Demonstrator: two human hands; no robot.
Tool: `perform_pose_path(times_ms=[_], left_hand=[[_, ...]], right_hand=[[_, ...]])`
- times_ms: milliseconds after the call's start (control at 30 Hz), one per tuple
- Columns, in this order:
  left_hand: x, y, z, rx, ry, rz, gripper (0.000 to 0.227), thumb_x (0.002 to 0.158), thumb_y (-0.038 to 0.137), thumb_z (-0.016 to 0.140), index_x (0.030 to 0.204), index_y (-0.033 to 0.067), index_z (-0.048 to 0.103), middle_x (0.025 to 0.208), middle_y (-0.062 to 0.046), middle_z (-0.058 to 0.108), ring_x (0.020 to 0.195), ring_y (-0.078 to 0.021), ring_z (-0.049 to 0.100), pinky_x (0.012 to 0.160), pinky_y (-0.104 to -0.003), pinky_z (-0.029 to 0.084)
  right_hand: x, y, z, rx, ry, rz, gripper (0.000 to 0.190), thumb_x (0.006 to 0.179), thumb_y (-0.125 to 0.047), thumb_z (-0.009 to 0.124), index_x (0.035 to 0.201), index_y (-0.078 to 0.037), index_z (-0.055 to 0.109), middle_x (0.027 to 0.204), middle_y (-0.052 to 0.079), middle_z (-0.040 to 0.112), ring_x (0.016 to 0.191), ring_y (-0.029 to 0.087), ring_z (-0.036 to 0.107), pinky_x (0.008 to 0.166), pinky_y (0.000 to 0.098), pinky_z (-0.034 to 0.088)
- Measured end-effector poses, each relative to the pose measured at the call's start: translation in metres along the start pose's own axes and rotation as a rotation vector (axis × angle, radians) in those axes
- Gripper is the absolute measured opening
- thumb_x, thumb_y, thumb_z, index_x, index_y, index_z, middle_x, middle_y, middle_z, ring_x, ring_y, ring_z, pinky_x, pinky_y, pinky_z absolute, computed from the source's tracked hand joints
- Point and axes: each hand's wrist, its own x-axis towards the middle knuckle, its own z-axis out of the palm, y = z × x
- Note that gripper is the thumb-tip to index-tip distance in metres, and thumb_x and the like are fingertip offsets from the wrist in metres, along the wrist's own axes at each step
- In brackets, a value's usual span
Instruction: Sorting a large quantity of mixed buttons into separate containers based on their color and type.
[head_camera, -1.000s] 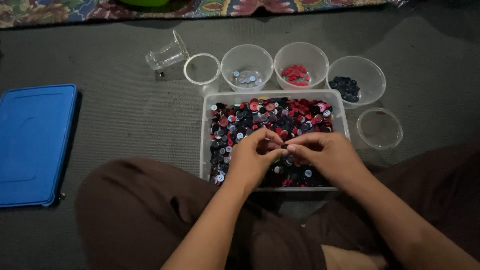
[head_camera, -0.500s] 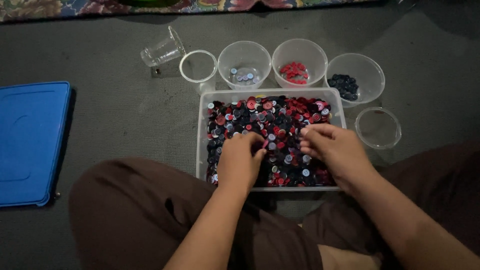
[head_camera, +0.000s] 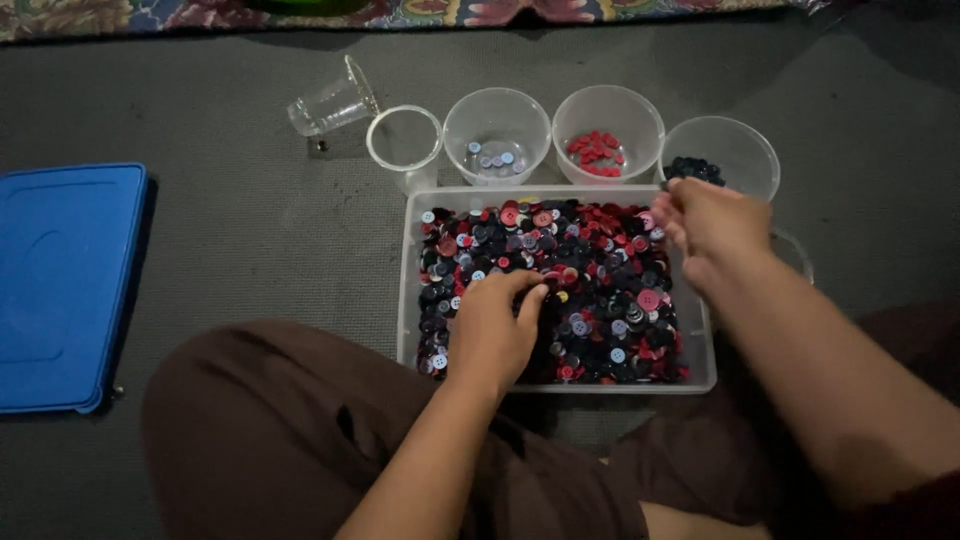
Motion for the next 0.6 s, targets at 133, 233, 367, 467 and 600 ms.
perform_pose_path(times_ms=[133, 233, 367, 467, 600], left_hand=[[0.002, -0.001, 0.002, 0.009, -0.001, 0.02, 0.026, 0.1, 0.03, 0.061, 0.118, 0.0184, 0.076, 0.109, -0.012, 0.075, 0.111, -0.0334, 0.066, 0.096, -0.044, 0.054], [0.0, 0.001, 0.0, 0.012, -0.036, -0.007, 0.027, 0.1, 0.03, 0.06, 0.119, 0.0178, 0.075, 0.109, -0.011, 0.076, 0.111, -0.0317, 0.067, 0.093, -0.04, 0.057], [0.001, 0.0, -0.001, 0.004, -0.043, -0.019, 0.029, 0.1, 0.031, 0.06, 0.12, 0.0164, 0.075, 0.108, -0.011, 0.075, 0.109, -0.0304, 0.068, 0.089, -0.04, 0.059], [0.0, 0.002, -0.001, 0.002, -0.035, -0.016, 0.029, 0.1, 0.03, 0.06, 0.119, 0.0148, 0.075, 0.107, -0.012, 0.075, 0.107, -0.0315, 0.069, 0.088, -0.039, 0.06], [0.002, -0.004, 0.005, 0.024, 0.015, 0.0, 0.027, 0.098, 0.032, 0.061, 0.114, 0.0167, 0.076, 0.103, -0.01, 0.075, 0.107, -0.0337, 0.068, 0.087, -0.043, 0.059]], right_hand=[[-0.012, -0.013, 0.006, 0.087, 0.07, 0.009, 0.034, 0.098, -0.017, 0.066, 0.127, -0.003, 0.058, 0.106, 0.008, 0.068, 0.091, 0.011, 0.08, 0.087, 0.0246, 0.067], [-0.03, -0.024, 0.016, 0.139, 0.202, 0.052, 0.022, 0.098, -0.017, 0.063, 0.117, -0.007, 0.062, 0.093, 0.002, 0.067, 0.077, 0.004, 0.076, 0.074, 0.0138, 0.069], [-0.033, -0.025, 0.023, 0.11, 0.345, 0.083, 0.009, 0.092, -0.016, 0.068, 0.099, -0.014, 0.072, 0.08, -0.001, 0.073, 0.064, 0.001, 0.076, 0.061, 0.0092, 0.064], [-0.04, -0.025, 0.024, 0.088, 0.323, 0.079, 0.009, 0.093, -0.016, 0.066, 0.1, -0.013, 0.072, 0.079, 0.0, 0.072, 0.064, 0.001, 0.074, 0.061, 0.0089, 0.061], [-0.035, 0.008, 0.019, 0.064, 0.186, -0.17, 0.038, 0.094, -0.011, 0.063, 0.132, -0.01, 0.06, 0.107, 0.013, 0.068, 0.082, 0.014, 0.078, 0.071, 0.0215, 0.07]])
